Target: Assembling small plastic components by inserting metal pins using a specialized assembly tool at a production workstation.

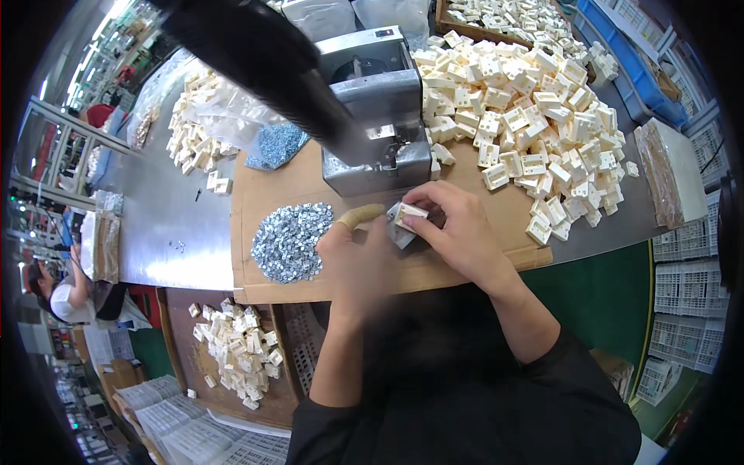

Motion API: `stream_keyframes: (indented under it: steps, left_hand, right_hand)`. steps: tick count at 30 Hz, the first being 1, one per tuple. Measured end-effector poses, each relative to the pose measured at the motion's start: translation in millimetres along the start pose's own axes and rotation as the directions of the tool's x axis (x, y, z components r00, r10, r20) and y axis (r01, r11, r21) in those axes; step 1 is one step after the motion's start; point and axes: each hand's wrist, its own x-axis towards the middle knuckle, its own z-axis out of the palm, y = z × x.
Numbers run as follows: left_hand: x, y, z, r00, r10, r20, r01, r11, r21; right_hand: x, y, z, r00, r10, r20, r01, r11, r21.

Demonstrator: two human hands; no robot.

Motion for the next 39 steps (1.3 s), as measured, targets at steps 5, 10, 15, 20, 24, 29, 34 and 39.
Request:
stream_keyframes:
  steps: [5, 10, 15, 20, 24, 29, 34, 39]
  left_hand:
    - [8, -23, 2, 0.963, 0.268, -0.010, -0.262, 0.951, 0.166]
    - [8, -20, 3, 0.954, 0.298, -0.010, -0.287, 0.925, 0.248]
    - [8, -14, 3, 0.952, 0.304, 0.023, -0.299, 0.919, 0.257]
    - [5, -14, 4, 0.885, 0.466, 0.029, -0.445, 0.823, 0.354]
    - [4, -15, 5, 0.873, 0.487, 0.002, -0.455, 0.815, 0.358]
    - [-4, -8, 5, 0.890, 0.456, -0.017, -0.406, 0.809, 0.425]
    - [-5, -10, 9, 0.861, 0.508, -0.035, -0.435, 0.769, 0.468]
    - [-3, -10, 2, 0.865, 0.502, -0.015, -0.437, 0.767, 0.471]
  right_hand:
    - [9, 2, 1, 0.999, -0.046, -0.016, 0.046, 0.998, -0.050]
    - [14, 1, 7, 0.989, -0.131, -0.074, 0.121, 0.984, -0.128]
    - [11, -1, 5, 0.984, -0.175, -0.045, 0.165, 0.972, -0.168]
    - [9, -3, -1, 0.986, -0.164, 0.000, 0.162, 0.975, -0.149]
    - [5, -5, -8, 0.986, -0.162, 0.043, 0.167, 0.957, -0.237]
    - [4, -6, -8, 0.978, -0.202, 0.042, 0.206, 0.942, -0.266]
    - [3, -8, -5, 0.970, -0.242, 0.009, 0.237, 0.943, -0.232]
    - [1, -13, -6, 0.972, -0.231, 0.038, 0.233, 0.938, -0.257]
